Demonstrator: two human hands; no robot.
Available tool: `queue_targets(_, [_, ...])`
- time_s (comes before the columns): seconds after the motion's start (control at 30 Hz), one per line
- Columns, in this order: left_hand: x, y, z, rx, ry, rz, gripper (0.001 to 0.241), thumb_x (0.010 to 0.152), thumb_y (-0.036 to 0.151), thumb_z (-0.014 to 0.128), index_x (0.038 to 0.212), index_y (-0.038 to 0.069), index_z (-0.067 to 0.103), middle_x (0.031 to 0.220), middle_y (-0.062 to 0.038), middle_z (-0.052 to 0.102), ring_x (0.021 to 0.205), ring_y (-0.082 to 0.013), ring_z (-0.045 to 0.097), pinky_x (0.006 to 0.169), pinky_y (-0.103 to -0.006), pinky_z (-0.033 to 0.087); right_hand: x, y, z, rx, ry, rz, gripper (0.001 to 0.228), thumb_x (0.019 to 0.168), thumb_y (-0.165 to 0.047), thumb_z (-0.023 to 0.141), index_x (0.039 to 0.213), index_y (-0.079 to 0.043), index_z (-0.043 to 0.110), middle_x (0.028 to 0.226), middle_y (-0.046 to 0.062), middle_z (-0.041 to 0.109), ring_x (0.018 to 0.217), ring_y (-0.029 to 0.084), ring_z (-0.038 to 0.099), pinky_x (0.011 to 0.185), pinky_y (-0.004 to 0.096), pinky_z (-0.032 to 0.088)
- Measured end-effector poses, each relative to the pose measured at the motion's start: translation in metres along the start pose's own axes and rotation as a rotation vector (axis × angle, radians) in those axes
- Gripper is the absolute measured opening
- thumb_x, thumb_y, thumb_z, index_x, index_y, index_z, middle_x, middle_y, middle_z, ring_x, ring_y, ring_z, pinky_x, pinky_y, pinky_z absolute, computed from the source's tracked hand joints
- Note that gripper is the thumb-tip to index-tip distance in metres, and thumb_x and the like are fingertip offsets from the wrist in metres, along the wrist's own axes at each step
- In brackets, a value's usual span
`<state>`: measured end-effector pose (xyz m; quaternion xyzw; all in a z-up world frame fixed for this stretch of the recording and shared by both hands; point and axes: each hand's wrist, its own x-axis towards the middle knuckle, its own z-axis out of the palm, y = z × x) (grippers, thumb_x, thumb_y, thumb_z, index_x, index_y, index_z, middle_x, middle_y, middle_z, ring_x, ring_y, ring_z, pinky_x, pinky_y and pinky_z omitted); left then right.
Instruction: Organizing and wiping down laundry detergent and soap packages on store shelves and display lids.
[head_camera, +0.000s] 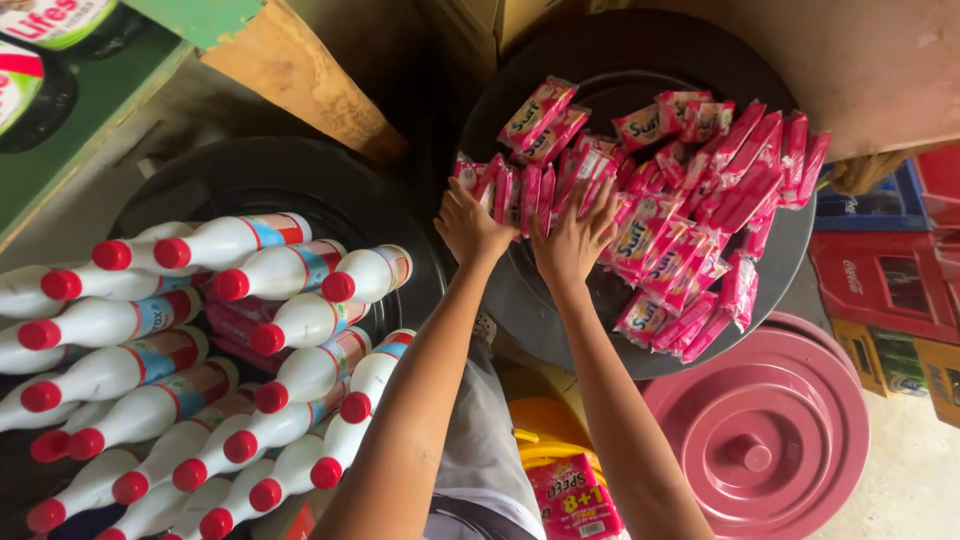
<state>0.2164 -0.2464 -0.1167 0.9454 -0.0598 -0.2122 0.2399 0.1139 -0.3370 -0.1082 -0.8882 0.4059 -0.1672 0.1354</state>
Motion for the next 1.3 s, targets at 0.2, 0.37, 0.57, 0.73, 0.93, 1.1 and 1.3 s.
queue_targets(0.2, [0.017, -0.008, 0.01, 0.11, 0.074, 0.025, 0.152, 0.036, 0.053, 0.098, 0.157, -0.001, 0.024, 0.136, -0.019, 0.043, 0.125, -0.0389, 0.046, 0.104, -0.049, 0.037, 0.013, -0.012, 0.005, -0.044, -0.132, 0.067, 0.107, 0.091, -0.069, 0.065, 0.163, -0.002, 0.021, 0.168, 0.032, 0.013, 0.155, 0.047, 0.01, 0.118, 0.06, 0.011])
queue_targets(0.37, [0.027, -0.012, 0.026, 0.067, 0.123, 0.14, 0.144, 0.037, 0.047, 0.098, 0.15, -0.004, 0.026, 0.141, -0.032, 0.042, 0.124, -0.0472, 0.054, 0.106, -0.0524, 0.041, 0.048, -0.004, 0.033, -0.121, -0.155, 0.192, 0.123, 0.056, -0.058, 0.092, 0.151, -0.005, 0.035, 0.156, 0.032, 0.025, 0.146, 0.051, 0.023, 0.119, 0.057, 0.018])
queue_targets(0.57, [0.014, 0.001, 0.029, 0.078, 0.32, 0.176, 0.109, 0.049, 0.036, 0.092, 0.137, 0.002, 0.038, 0.12, -0.018, 0.053, 0.113, -0.042, 0.059, 0.103, -0.051, 0.042, 0.049, 0.011, 0.028, -0.025, -0.207, 0.175, 0.143, 0.044, -0.051, 0.098, 0.156, -0.004, 0.024, 0.141, 0.027, 0.033, 0.137, 0.05, 0.034, 0.117, 0.053, 0.025])
queue_targets(0.73, [0.003, 0.012, 0.021, 0.112, 0.249, 0.197, 0.118, 0.05, 0.037, 0.092, 0.145, 0.004, 0.03, 0.114, -0.014, 0.051, 0.101, -0.0359, 0.06, 0.09, -0.0489, 0.046, 0.034, 0.009, 0.025, -0.024, -0.12, 0.149, 0.133, 0.042, -0.053, 0.099, 0.145, -0.004, 0.032, 0.125, 0.022, 0.042, 0.121, 0.048, 0.047, 0.106, 0.052, 0.035])
queue_targets(0.93, [0.013, 0.007, 0.029, 0.148, 0.174, 0.166, 0.107, 0.053, 0.026, 0.093, 0.141, 0.004, 0.036, 0.112, -0.014, 0.055, 0.098, -0.0371, 0.065, 0.083, -0.05, 0.051, -0.005, -0.007, -0.011, 0.087, -0.014, 0.083, 0.117, 0.064, -0.055, 0.091, 0.15, -0.003, 0.033, 0.124, 0.025, 0.054, 0.11, 0.049, 0.061, 0.092, 0.057, 0.049])
queue_targets(1.1, [-0.001, -0.004, 0.033, 0.08, 0.162, 0.134, 0.093, 0.052, 0.02, 0.089, 0.131, 0.007, 0.042, 0.11, -0.013, 0.059, 0.096, -0.0386, 0.068, 0.082, -0.0489, 0.056, -0.037, -0.001, -0.011, 0.324, -0.127, 0.087, 0.077, 0.089, -0.042, 0.078, 0.143, -0.003, 0.04, 0.118, 0.022, 0.048, 0.112, 0.054, 0.057, 0.093, 0.062, 0.05])
queue_targets(1.3, [-0.045, -0.003, 0.006, -0.071, 0.101, 0.106, 0.087, 0.057, 0.023, 0.088, 0.129, 0.003, 0.043, 0.114, -0.016, 0.06, 0.096, -0.0417, 0.07, 0.083, -0.0502, 0.059, -0.01, 0.005, 0.008, 0.261, -0.364, 0.322, 0.096, 0.058, -0.044, 0.083, 0.136, -0.014, 0.036, 0.125, 0.018, 0.045, 0.113, 0.052, 0.061, 0.089, 0.07, 0.052])
